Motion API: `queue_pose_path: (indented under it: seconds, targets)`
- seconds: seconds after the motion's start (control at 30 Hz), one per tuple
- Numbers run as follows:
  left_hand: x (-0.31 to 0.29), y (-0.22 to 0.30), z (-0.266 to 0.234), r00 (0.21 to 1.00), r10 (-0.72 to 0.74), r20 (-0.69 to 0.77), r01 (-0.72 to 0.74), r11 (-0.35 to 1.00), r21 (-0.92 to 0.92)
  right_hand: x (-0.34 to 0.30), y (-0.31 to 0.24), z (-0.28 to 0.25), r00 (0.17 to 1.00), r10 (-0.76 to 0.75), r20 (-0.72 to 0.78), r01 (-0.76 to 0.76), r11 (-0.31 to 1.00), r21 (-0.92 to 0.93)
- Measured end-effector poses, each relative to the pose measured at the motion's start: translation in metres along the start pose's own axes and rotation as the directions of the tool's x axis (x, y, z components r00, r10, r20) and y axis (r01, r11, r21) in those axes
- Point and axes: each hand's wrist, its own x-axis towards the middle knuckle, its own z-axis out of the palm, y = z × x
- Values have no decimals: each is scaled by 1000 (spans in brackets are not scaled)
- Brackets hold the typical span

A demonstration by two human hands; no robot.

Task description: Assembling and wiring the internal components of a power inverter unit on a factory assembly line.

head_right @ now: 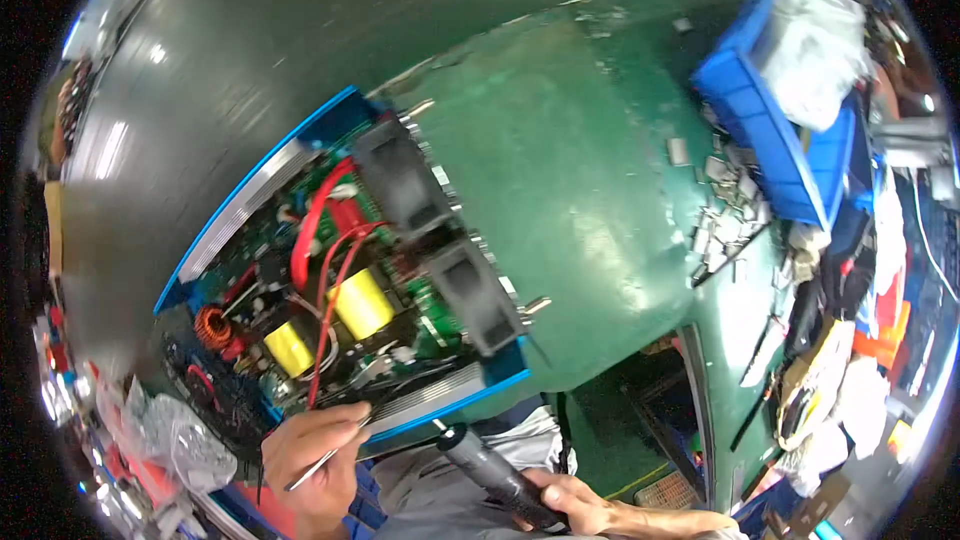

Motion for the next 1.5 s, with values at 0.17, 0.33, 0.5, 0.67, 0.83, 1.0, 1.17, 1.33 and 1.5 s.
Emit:
queue_pose_path:
  seconds: [0.17, 0.33, 0.5, 0.67, 0.83, 1.0, 1.17, 1.33, 1.5]
  targets:
    - [4, 2, -3, 998, 6, 55, 4, 984, -179, -4, -14, 2, 995, 47, 90, -51, 998, 45]
    - [-6, 2, 5, 997, -77, -19, 76, 995, -65, -7, 19, 1, 988, 149, -46, -137, 970, 199]
    - [1, 4, -1, 993, -107, 43, 111, 987, -115, -13, 27, -10, 972, 216, -94, -203, 971, 127]
    - [3, -5, -2, 995, -81, 50, 88, 983, -163, -19, 42, -25, 946, 319, -56, -287, 906, 310]
    - [2, 0, -6, 995, -77, 65, 85, 988, -132, -17, 30, -22, 964, 256, -75, -237, 951, 198]
    - [2, 0, -5, 997, -51, 51, 58, 987, -149, -18, 20, -16, 973, 208, -99, -204, 978, 52]
    - [4, -5, -6, 996, -16, 88, 30, 987, -157, -19, 21, -10, 960, 251, -127, -208, 936, 283]
    - [1, -11, -3, 1000, 2, 18, 1, 982, -188, -13, 6, -4, 961, 263, -87, -242, 948, 205]
    - [2, -11, -7, 999, 9, 51, 1, 980, -201, -14, 15, -8, 968, 236, -81, -215, 954, 210]
